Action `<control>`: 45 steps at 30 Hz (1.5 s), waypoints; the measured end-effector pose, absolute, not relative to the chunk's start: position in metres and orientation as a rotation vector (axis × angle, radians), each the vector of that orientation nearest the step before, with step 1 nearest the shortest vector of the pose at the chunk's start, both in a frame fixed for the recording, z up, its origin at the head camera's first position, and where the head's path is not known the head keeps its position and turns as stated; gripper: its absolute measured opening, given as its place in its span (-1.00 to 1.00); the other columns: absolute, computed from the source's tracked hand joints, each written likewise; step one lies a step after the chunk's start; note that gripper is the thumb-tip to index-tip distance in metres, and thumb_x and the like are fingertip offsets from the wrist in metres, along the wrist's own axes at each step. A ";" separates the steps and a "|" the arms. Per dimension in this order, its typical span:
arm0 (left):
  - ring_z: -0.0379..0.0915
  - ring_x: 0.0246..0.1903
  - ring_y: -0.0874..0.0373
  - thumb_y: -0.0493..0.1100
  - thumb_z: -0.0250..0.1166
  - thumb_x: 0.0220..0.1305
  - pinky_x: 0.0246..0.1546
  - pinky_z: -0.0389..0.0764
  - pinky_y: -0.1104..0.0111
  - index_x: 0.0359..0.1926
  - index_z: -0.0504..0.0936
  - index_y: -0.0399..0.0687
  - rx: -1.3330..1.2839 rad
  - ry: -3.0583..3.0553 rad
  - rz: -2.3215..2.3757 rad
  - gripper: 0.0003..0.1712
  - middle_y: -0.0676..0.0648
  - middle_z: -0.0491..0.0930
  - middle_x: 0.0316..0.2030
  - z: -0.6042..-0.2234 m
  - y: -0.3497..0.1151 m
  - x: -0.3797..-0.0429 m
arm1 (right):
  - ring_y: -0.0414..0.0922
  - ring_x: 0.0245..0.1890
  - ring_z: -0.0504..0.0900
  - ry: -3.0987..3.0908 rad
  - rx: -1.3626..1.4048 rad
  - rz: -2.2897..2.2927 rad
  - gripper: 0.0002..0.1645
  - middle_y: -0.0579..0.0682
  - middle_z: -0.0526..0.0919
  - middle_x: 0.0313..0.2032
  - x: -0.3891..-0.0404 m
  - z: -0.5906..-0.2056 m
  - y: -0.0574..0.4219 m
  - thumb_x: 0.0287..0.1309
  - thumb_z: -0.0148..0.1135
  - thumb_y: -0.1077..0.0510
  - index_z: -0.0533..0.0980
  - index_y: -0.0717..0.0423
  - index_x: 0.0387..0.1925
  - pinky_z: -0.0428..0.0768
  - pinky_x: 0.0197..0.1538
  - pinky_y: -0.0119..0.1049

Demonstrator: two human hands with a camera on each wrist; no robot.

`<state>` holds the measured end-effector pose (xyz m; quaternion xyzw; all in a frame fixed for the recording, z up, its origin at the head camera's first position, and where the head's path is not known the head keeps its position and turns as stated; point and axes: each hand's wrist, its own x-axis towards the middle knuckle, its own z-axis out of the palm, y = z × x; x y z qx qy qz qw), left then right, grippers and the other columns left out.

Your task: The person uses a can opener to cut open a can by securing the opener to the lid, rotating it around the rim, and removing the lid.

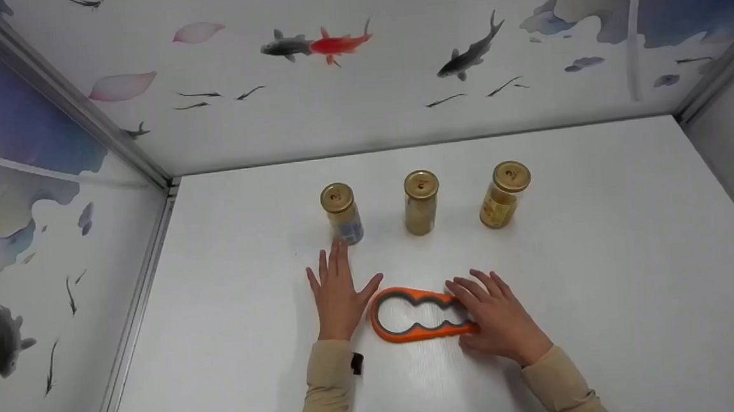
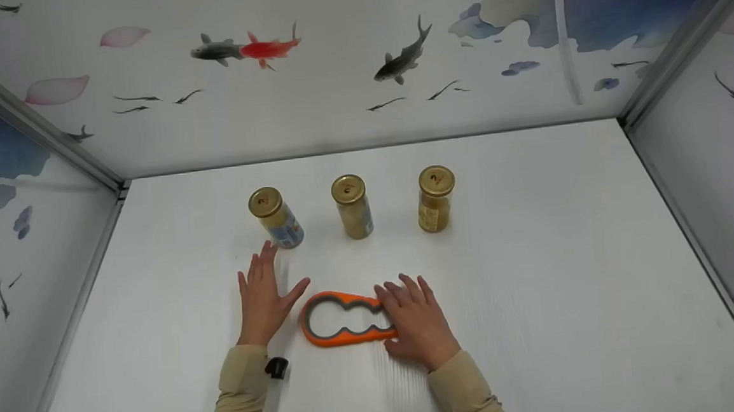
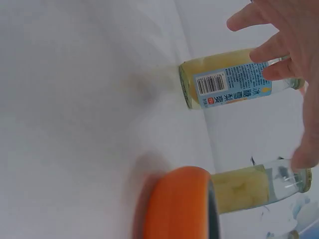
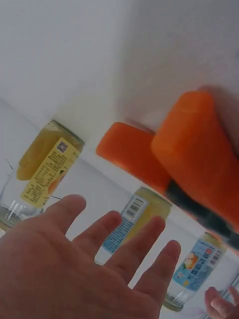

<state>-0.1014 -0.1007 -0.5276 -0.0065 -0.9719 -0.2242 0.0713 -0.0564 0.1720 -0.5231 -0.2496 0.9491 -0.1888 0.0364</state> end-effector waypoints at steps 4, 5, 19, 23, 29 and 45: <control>0.08 0.35 -0.18 0.16 0.43 0.10 0.32 -0.03 -0.16 0.41 0.16 -0.26 0.079 -2.863 -0.803 0.03 -0.23 0.19 0.38 -0.525 -0.099 -0.112 | 0.14 0.16 0.37 2.846 -0.695 -0.515 -0.04 0.15 0.49 0.13 -0.057 -0.524 0.164 -0.16 0.51 0.15 0.31 0.26 0.32 0.29 0.23 0.14; 0.12 0.34 -0.17 0.13 0.46 0.08 0.32 0.00 -0.14 0.40 0.16 -0.26 0.100 -2.843 -0.831 0.03 -0.25 0.22 0.36 -0.524 -0.099 -0.115 | 0.12 0.11 0.41 2.838 -0.677 -0.500 -0.05 0.15 0.50 0.11 -0.058 -0.524 0.163 -0.14 0.51 0.17 0.31 0.28 0.32 0.34 0.19 0.12; 0.18 0.31 -0.10 -0.16 0.55 -0.01 0.26 0.27 0.12 0.41 0.13 -0.27 0.227 -2.625 -1.345 0.06 -0.26 0.24 0.34 -0.526 -0.112 -0.155 | 0.04 -0.26 0.47 2.781 -0.819 -0.353 -0.40 0.10 0.51 -0.21 -0.074 -0.516 0.161 -0.22 0.54 0.33 0.51 0.31 -0.04 0.56 -0.27 -0.08; 0.21 0.30 -0.10 -0.21 0.55 -0.04 0.26 0.27 0.18 0.39 0.17 -0.29 0.210 -2.576 -1.440 0.04 -0.28 0.27 0.32 -0.530 -0.113 -0.165 | 0.02 -0.30 0.45 2.791 -0.878 -0.318 -0.45 0.07 0.47 -0.26 -0.076 -0.517 0.165 -0.29 0.53 0.35 0.49 0.27 -0.15 0.54 -0.34 -0.11; 0.18 0.33 -0.04 -0.21 0.58 -0.08 0.29 0.22 0.21 0.41 0.15 -0.22 0.153 -2.589 -1.500 0.09 -0.21 0.27 0.34 -0.530 -0.117 -0.180 | 0.00 -0.25 0.42 2.692 -0.845 -0.314 -0.40 0.03 0.45 -0.21 -0.083 -0.518 0.168 -0.27 0.53 0.27 0.48 0.19 -0.10 0.52 -0.21 -0.09; 0.26 0.28 0.01 -0.18 0.55 -0.03 0.30 0.20 0.19 0.32 0.32 -0.14 0.194 -2.593 -1.594 -0.10 -0.16 0.43 0.23 -0.534 -0.124 -0.206 | 0.03 -0.20 0.43 2.743 -0.982 -0.262 -0.34 0.03 0.50 -0.19 -0.085 -0.520 0.176 -0.21 0.47 0.29 0.39 0.13 0.00 0.41 -0.10 -0.02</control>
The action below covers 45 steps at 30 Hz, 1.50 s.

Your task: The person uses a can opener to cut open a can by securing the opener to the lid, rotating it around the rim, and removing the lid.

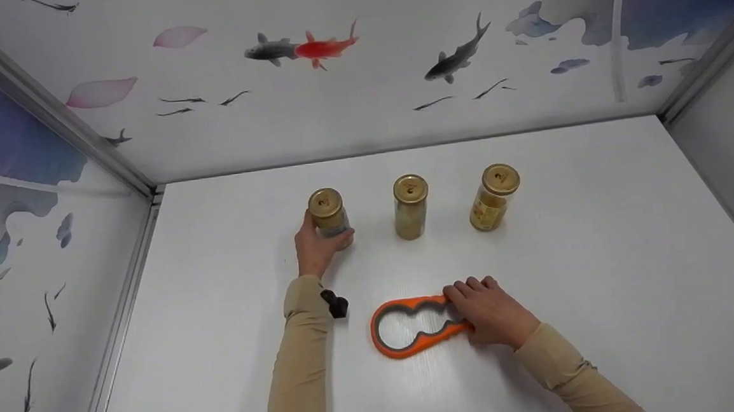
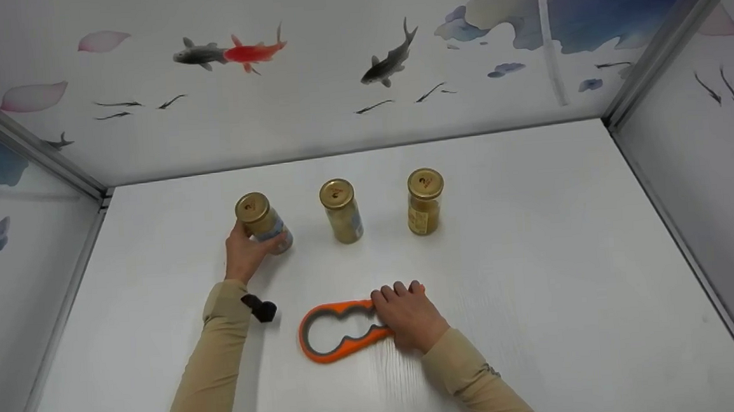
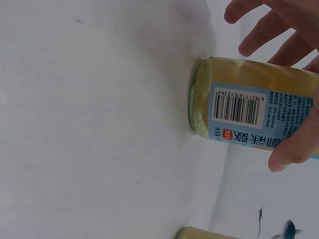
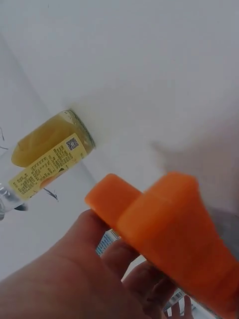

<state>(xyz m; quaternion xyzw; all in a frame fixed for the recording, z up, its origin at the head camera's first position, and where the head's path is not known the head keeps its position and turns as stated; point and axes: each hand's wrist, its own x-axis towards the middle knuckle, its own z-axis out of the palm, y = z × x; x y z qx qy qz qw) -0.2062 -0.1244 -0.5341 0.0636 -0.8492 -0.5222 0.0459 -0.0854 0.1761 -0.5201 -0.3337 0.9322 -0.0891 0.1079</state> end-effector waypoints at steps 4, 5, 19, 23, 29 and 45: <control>0.29 0.25 -0.01 -0.22 0.53 -0.01 0.28 0.24 0.20 0.32 0.33 -0.18 0.170 -2.546 -1.684 -0.13 -0.18 0.44 0.21 -0.537 -0.125 -0.207 | 0.01 -0.22 0.43 2.834 -1.050 -0.184 -0.38 0.03 0.48 -0.23 -0.083 -0.525 0.178 -0.19 0.44 0.30 0.38 0.13 -0.02 0.37 -0.15 -0.07; 0.30 0.24 -0.02 -0.23 0.52 -0.01 0.27 0.26 0.19 0.31 0.34 -0.20 0.168 -2.538 -1.694 -0.15 -0.19 0.45 0.20 -0.538 -0.125 -0.207 | 0.00 -0.23 0.43 2.855 -1.064 -0.164 -0.38 0.02 0.47 -0.25 -0.083 -0.526 0.178 -0.20 0.44 0.30 0.38 0.12 -0.04 0.36 -0.17 -0.09; 0.30 0.24 -0.03 -0.25 0.51 -0.03 0.27 0.25 0.14 0.32 0.34 -0.17 0.172 -2.613 -1.764 -0.14 -0.16 0.44 0.20 -0.534 -0.129 -0.203 | -0.06 -0.30 0.45 2.945 -1.141 -0.257 -0.48 -0.03 0.50 -0.31 -0.084 -0.531 0.187 -0.17 0.48 0.37 0.40 0.09 -0.16 0.38 -0.18 -0.15; 0.32 0.22 -0.02 -0.25 0.52 -0.06 0.25 0.28 0.13 0.31 0.35 -0.15 0.150 -2.637 -1.783 -0.13 -0.15 0.46 0.19 -0.533 -0.130 -0.200 | -0.07 -0.30 0.49 2.933 -1.080 -0.294 -0.47 -0.03 0.51 -0.32 -0.084 -0.530 0.190 -0.17 0.49 0.35 0.40 0.09 -0.16 0.39 -0.16 -0.14; 0.37 0.18 0.00 -0.26 0.53 -0.08 0.22 0.32 0.14 0.25 0.41 -0.16 0.125 -2.650 -1.799 -0.18 -0.13 0.50 0.14 -0.532 -0.132 -0.195 | -0.09 -0.32 0.54 2.916 -0.971 -0.315 -0.43 -0.05 0.52 -0.32 -0.085 -0.525 0.195 -0.20 0.55 0.26 0.43 0.07 -0.12 0.41 -0.13 -0.14; 0.43 0.12 0.01 -0.25 0.54 -0.10 0.17 0.38 0.13 0.19 0.45 -0.19 -0.025 -2.709 -1.831 -0.23 -0.12 0.54 0.08 -0.529 -0.131 -0.177 | -0.05 -0.25 0.55 3.065 -0.741 -0.587 -0.30 0.00 0.58 -0.24 -0.096 -0.480 0.213 -0.33 0.57 0.32 0.44 0.17 -0.04 0.38 -0.03 -0.07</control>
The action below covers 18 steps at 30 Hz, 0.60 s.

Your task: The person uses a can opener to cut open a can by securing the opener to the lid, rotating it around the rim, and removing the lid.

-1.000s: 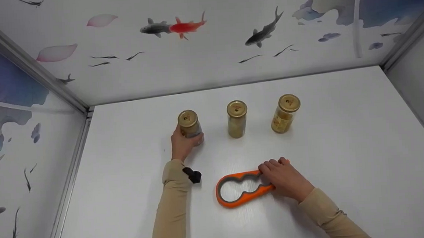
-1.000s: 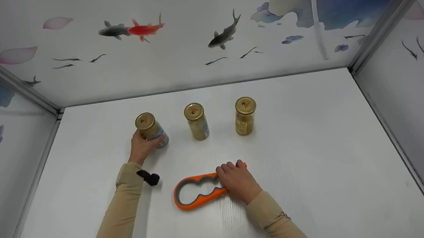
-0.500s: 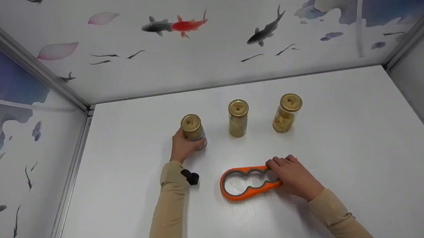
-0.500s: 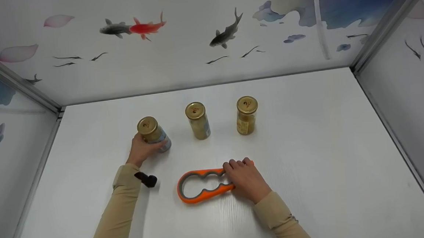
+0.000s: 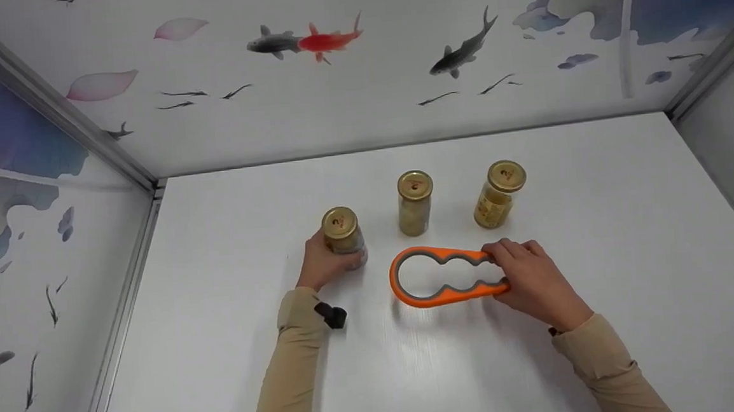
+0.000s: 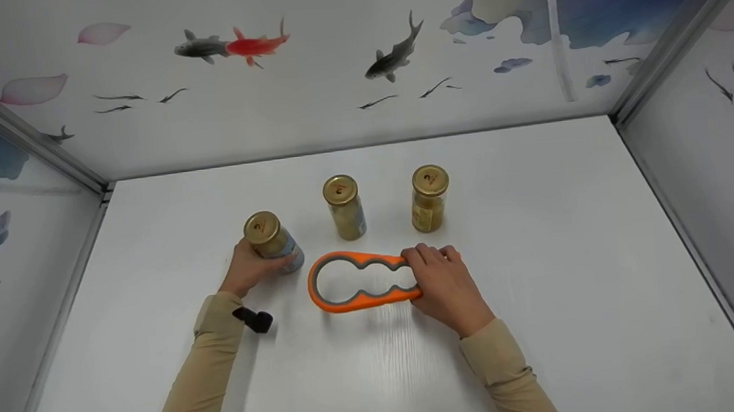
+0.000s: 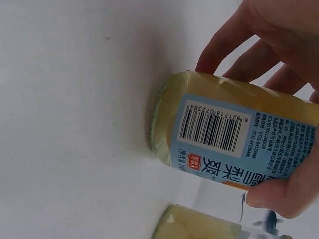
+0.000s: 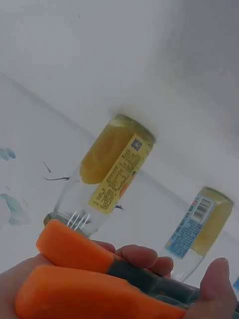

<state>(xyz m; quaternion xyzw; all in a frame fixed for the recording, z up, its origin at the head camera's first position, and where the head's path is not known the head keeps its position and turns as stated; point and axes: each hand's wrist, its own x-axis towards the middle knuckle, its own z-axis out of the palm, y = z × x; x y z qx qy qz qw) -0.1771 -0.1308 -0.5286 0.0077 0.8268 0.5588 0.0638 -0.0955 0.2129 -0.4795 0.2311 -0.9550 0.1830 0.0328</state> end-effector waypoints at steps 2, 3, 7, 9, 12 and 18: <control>0.42 0.13 0.01 -0.25 0.54 -0.10 0.18 0.38 0.13 0.20 0.45 -0.17 0.045 2.498 1.675 -0.23 -0.11 0.54 0.08 -0.527 -0.129 -0.175 | -0.03 -0.24 0.55 -2.931 0.696 0.572 -0.28 0.01 0.58 -0.23 -0.097 -0.474 0.213 -0.35 0.57 0.33 0.44 0.18 -0.04 0.37 -0.02 -0.06; 0.42 0.13 0.02 -0.26 0.54 -0.10 0.18 0.38 0.14 0.21 0.45 -0.17 0.059 2.498 1.673 -0.22 -0.10 0.54 0.09 -0.527 -0.128 -0.173 | -0.02 -0.23 0.55 -2.925 0.695 0.573 -0.28 0.02 0.59 -0.22 -0.098 -0.472 0.213 -0.35 0.58 0.33 0.44 0.19 -0.04 0.36 -0.02 -0.05; 0.40 0.16 0.04 -0.29 0.54 -0.11 0.19 0.36 0.15 0.23 0.45 -0.15 0.152 2.499 1.672 -0.20 -0.09 0.53 0.11 -0.525 -0.123 -0.167 | -0.01 -0.23 0.56 -2.903 0.696 0.572 -0.28 0.04 0.60 -0.23 -0.101 -0.463 0.211 -0.37 0.58 0.35 0.43 0.20 -0.05 0.35 -0.02 -0.05; 0.39 0.16 0.05 -0.31 0.54 -0.12 0.20 0.35 0.16 0.24 0.44 -0.16 0.203 2.497 1.672 -0.18 -0.09 0.53 0.12 -0.525 -0.120 -0.164 | -0.01 -0.23 0.56 -2.900 0.703 0.571 -0.27 0.06 0.61 -0.22 -0.103 -0.458 0.210 -0.37 0.57 0.35 0.43 0.21 -0.04 0.34 -0.02 -0.06; 0.39 0.16 0.08 -0.34 0.53 -0.14 0.19 0.35 0.18 0.24 0.45 -0.15 0.282 2.499 1.663 -0.17 -0.07 0.54 0.11 -0.525 -0.115 -0.159 | 0.00 -0.22 0.55 -2.891 0.715 0.571 -0.26 0.08 0.62 -0.21 -0.105 -0.450 0.208 -0.37 0.57 0.37 0.43 0.22 -0.04 0.33 -0.03 -0.06; 0.42 0.13 0.15 -0.32 0.53 -0.10 0.17 0.38 0.25 0.22 0.47 -0.12 0.478 2.477 1.647 -0.22 -0.02 0.56 0.08 -0.523 -0.104 -0.152 | 0.01 -0.24 0.56 -2.821 0.750 0.560 -0.27 0.07 0.61 -0.25 -0.108 -0.436 0.206 -0.42 0.55 0.40 0.44 0.23 -0.07 0.34 -0.05 -0.06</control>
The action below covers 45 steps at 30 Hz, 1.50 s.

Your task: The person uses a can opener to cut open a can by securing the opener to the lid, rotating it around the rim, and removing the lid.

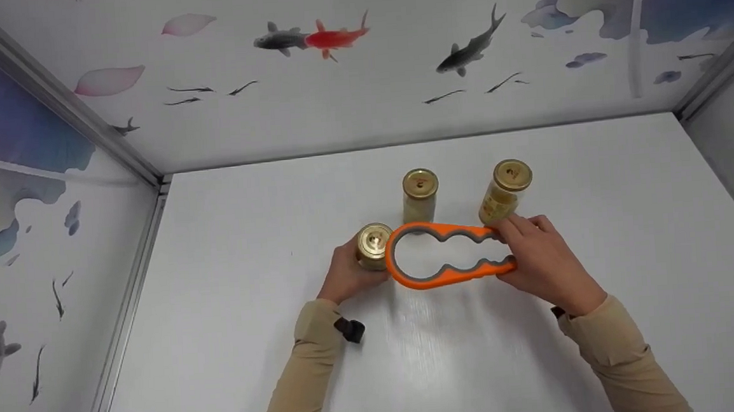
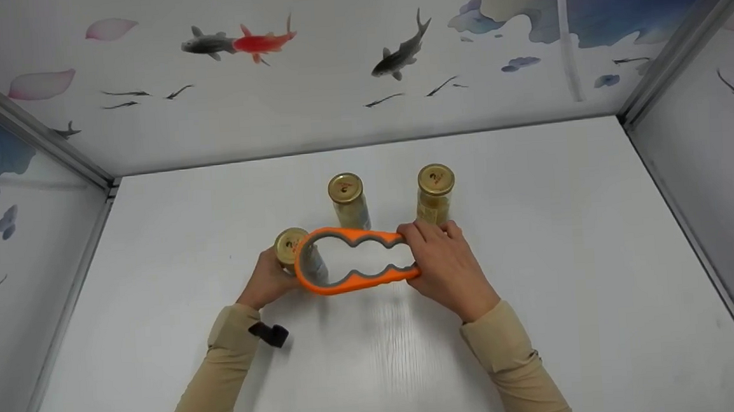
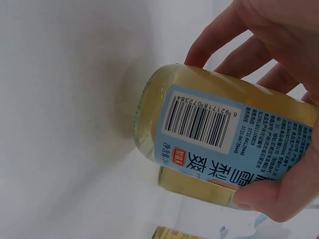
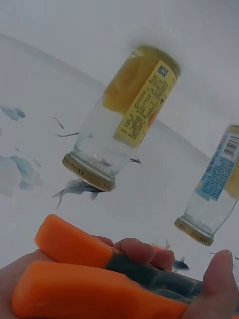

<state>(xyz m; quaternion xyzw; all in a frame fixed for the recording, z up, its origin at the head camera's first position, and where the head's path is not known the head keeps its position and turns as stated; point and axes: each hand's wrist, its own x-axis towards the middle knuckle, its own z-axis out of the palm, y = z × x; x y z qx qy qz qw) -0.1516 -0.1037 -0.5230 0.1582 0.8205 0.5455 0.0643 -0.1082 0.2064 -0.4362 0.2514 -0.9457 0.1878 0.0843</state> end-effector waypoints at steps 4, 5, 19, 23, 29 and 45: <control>0.45 0.09 0.17 -0.24 0.55 -0.09 0.12 0.43 0.30 0.24 0.47 -0.11 0.601 2.485 1.635 -0.21 0.00 0.57 0.08 -0.523 -0.094 -0.148 | 0.00 -0.25 0.57 -2.754 0.807 0.547 -0.28 0.06 0.60 -0.26 -0.110 -0.430 0.205 -0.43 0.53 0.41 0.44 0.25 -0.07 0.34 -0.08 -0.09; 0.46 0.08 0.17 -0.23 0.55 -0.08 0.10 0.45 0.30 0.23 0.47 -0.12 0.626 2.481 1.638 -0.21 -0.01 0.58 0.07 -0.524 -0.091 -0.147 | 0.00 -0.26 0.57 -2.740 0.818 0.546 -0.28 0.06 0.59 -0.26 -0.111 -0.429 0.204 -0.43 0.53 0.41 0.44 0.26 -0.07 0.34 -0.08 -0.09; 0.42 0.11 0.05 -0.28 0.39 0.14 0.14 0.41 0.22 0.30 0.35 -0.25 0.971 2.024 1.996 -0.29 -0.09 0.52 0.14 -0.500 -0.055 -0.125 | 0.00 -0.22 0.53 -2.702 0.927 0.526 -0.32 0.05 0.59 -0.22 -0.113 -0.425 0.187 -0.37 0.53 0.36 0.46 0.22 -0.07 0.34 -0.10 -0.10; 0.40 0.15 0.15 -0.27 0.31 0.22 0.15 0.39 0.33 0.32 0.36 -0.25 1.047 2.138 1.814 -0.35 0.01 0.48 0.20 -0.495 -0.048 -0.119 | -0.03 -0.26 0.51 -2.685 0.970 0.517 -0.34 0.02 0.56 -0.24 -0.112 -0.427 0.180 -0.38 0.52 0.36 0.47 0.19 -0.09 0.34 -0.08 -0.09; 0.36 0.17 0.25 -0.38 0.31 0.13 0.17 0.38 0.34 0.39 0.31 -0.13 1.057 2.215 1.745 -0.23 0.04 0.42 0.26 -0.512 -0.042 -0.117 | -0.07 -0.27 0.50 -2.677 1.012 0.501 -0.35 -0.01 0.55 -0.25 -0.109 -0.430 0.173 -0.37 0.51 0.35 0.47 0.18 -0.09 0.31 -0.18 -0.14; 0.36 0.18 0.24 -0.41 0.39 -0.01 0.18 0.37 0.35 0.36 0.31 -0.25 1.048 2.282 1.716 -0.14 -0.04 0.45 0.24 -0.507 -0.044 -0.110 | 0.01 -0.18 0.52 -2.774 1.000 0.516 -0.32 0.01 0.56 -0.22 -0.106 -0.431 0.168 -0.35 0.51 0.34 0.49 0.18 -0.03 0.35 -0.02 -0.04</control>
